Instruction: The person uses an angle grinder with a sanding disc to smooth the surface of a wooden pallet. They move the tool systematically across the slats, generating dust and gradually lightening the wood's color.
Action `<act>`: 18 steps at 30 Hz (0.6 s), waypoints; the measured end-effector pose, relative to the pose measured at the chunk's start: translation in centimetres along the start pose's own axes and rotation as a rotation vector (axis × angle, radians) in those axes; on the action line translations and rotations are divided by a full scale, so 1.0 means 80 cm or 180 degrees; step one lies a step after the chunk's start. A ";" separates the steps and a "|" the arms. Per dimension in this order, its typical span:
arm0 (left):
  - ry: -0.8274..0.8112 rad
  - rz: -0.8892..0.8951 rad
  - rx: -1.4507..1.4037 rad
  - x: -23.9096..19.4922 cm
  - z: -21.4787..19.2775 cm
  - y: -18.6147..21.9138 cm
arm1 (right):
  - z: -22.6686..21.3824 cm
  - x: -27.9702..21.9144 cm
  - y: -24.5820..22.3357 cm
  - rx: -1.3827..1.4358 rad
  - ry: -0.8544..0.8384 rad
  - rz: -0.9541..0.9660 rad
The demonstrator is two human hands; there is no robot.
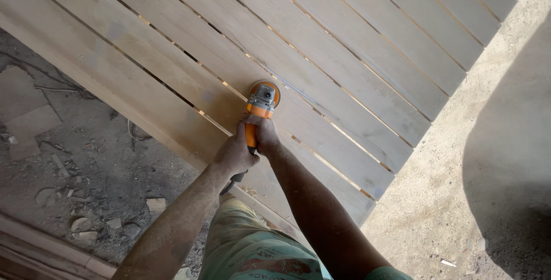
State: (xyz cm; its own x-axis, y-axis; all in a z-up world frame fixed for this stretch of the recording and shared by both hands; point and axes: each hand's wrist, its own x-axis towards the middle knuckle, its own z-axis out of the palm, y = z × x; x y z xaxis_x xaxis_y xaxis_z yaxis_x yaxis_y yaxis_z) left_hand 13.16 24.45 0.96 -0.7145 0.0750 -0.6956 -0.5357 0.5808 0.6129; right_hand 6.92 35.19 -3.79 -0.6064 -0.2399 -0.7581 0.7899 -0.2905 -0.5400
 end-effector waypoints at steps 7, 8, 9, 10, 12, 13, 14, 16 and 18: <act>-0.0321 0.0722 0.0190 -0.051 0.139 0.058 | -0.142 -0.119 0.004 0.0193 0.0561 -0.0180; -0.0377 0.0721 0.0221 -0.058 0.161 0.068 | -0.167 -0.137 0.004 0.0260 0.0632 -0.0161; -0.0466 0.0737 0.0277 -0.066 0.183 0.075 | -0.193 -0.155 0.008 0.0359 0.0730 -0.0156; -0.0554 0.0752 0.0335 -0.074 0.206 0.084 | -0.219 -0.174 0.015 0.0384 0.0785 -0.0222; -0.0797 0.0864 0.0453 -0.084 0.243 0.106 | -0.266 -0.201 0.022 0.0442 0.0885 -0.0388; -0.0879 0.0891 0.0481 -0.088 0.262 0.118 | -0.291 -0.212 0.024 0.0572 0.0886 -0.0449; -0.0942 0.0990 0.0557 -0.088 0.279 0.132 | -0.316 -0.222 0.025 0.0702 0.0885 -0.0511; -0.1107 0.1154 0.0704 -0.101 0.318 0.156 | -0.365 -0.256 0.036 0.0956 0.1003 -0.0588; -0.1432 0.1242 0.1040 -0.108 0.347 0.175 | -0.404 -0.281 0.044 0.1146 0.1176 -0.0692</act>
State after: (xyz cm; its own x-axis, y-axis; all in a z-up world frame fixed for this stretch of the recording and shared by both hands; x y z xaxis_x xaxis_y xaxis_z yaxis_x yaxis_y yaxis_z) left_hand 24.30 54.44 5.17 -0.5331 0.6177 -0.5781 -0.0626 0.6526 0.7551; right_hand 26.26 69.54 -0.45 -0.6286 0.1826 -0.7560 0.5301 -0.6106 -0.5883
